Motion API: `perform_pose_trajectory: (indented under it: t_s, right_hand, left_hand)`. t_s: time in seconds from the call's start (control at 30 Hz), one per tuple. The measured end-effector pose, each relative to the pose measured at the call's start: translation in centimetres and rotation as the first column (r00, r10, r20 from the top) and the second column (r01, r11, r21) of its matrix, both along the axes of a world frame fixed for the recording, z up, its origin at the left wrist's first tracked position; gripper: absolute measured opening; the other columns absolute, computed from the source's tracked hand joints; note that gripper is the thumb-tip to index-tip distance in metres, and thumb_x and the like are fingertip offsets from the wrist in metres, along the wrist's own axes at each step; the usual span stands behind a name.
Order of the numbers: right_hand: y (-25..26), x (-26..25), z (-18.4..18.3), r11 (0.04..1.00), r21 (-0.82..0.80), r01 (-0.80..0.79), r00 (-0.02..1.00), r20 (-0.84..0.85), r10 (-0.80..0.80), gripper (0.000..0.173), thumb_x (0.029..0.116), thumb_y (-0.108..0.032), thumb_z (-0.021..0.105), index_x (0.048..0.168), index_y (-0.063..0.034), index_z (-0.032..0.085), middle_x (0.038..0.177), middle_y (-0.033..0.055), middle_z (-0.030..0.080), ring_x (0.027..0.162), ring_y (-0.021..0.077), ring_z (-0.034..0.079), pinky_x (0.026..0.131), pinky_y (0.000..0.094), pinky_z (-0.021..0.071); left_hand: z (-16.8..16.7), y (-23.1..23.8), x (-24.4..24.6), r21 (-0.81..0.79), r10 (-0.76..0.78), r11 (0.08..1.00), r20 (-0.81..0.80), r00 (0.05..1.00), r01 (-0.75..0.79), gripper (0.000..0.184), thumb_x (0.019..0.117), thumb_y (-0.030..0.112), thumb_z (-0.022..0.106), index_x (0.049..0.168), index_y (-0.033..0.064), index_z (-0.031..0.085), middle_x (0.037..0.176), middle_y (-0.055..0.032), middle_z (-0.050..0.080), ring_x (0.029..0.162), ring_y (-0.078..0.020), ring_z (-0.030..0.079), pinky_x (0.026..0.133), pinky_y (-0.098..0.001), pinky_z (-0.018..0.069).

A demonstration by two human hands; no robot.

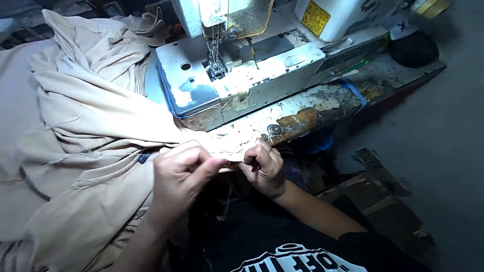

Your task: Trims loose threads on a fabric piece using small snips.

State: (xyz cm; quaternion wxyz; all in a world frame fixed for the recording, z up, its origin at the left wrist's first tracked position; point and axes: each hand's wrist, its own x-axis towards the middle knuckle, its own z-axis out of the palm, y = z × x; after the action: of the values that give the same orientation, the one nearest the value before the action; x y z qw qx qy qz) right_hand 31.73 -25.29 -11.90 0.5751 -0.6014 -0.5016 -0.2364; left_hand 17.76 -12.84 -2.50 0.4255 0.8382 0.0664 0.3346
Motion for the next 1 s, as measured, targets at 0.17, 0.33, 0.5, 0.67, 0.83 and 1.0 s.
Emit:
perform_pose_trajectory:
  t_s: [0.17,0.33,0.5,0.67,0.83,1.0]
  right_hand:
    - [-0.2,-0.3,0.0,1.000,0.004,0.000,1.000,0.011,0.000,0.018,0.0892,-0.013,0.069,0.080,-0.0076,0.055,0.070,0.0042,0.052,0.061,0.0085,0.052,0.057,0.0164,0.0445]
    - [-0.3,-0.2,-0.3,1.000,-0.001,-0.003,1.000,-0.013,0.003,0.016,0.0879,-0.011,0.068,0.079,-0.0067,0.055,0.070,0.0046,0.055,0.061,0.0086,0.053,0.058,0.0165,0.0452]
    - [0.0,0.1,-0.5,0.999,0.020,-0.043,0.995,-0.094,0.045,0.017,0.0860,-0.009,0.069,0.078,-0.0050,0.054,0.070,0.0044,0.053,0.061,0.0066,0.051,0.055,0.0147,0.0419]
    - [0.0,-0.4,-0.2,0.999,0.026,-0.044,0.996,-0.082,0.046,0.019,0.0878,-0.011,0.070,0.080,-0.0057,0.054,0.071,0.0040,0.053,0.062,0.0060,0.051,0.058,0.0139,0.0430]
    - [-0.6,-0.5,0.0,0.999,0.002,-0.037,0.999,-0.025,0.037,0.018,0.0888,-0.012,0.069,0.079,-0.0071,0.054,0.070,0.0046,0.052,0.061,0.0084,0.051,0.057,0.0162,0.0430]
    - [-0.4,-0.2,-0.4,0.999,-0.010,-0.043,0.999,-0.013,0.043,0.018,0.0892,-0.011,0.066,0.078,-0.0070,0.053,0.069,0.0044,0.051,0.059,0.0089,0.049,0.055,0.0169,0.0417]
  left_hand:
    - [-2.5,-0.3,1.7,0.029,0.012,1.000,-0.140,0.990,-0.008,0.011,0.0941,0.016,0.068,0.097,0.0102,0.078,0.097,0.0038,0.071,0.087,-0.0026,0.068,0.076,-0.0193,0.0582]
    - [1.0,1.0,0.1,-0.497,-0.065,0.856,0.161,0.985,0.138,0.015,0.1011,0.016,0.059,0.095,0.0180,0.073,0.089,0.0076,0.069,0.078,-0.0028,0.064,0.073,-0.0201,0.0546]
    - [2.4,1.9,-3.4,-0.491,-0.404,0.658,0.410,0.818,0.571,0.027,0.0996,0.034,0.062,0.078,0.0184,0.069,0.067,0.0092,0.060,0.063,-0.0049,0.060,0.065,-0.0226,0.0523]
    - [-0.8,0.4,-0.6,-0.111,-0.090,0.990,0.015,0.996,0.091,0.008,0.0926,0.021,0.071,0.087,0.0148,0.073,0.084,0.0088,0.067,0.074,0.0006,0.064,0.067,-0.0155,0.0554]
    - [-3.3,-0.2,1.6,-0.010,-0.016,1.000,-0.095,0.995,0.015,0.008,0.0932,0.013,0.068,0.093,0.0081,0.075,0.092,0.0030,0.070,0.080,-0.0028,0.067,0.071,-0.0188,0.0582]
    - [-2.0,0.9,0.6,-0.431,0.082,0.902,0.083,0.993,-0.039,0.013,0.1024,0.010,0.055,0.099,0.0132,0.068,0.085,0.0065,0.067,0.071,-0.0035,0.064,0.067,-0.0200,0.0568]
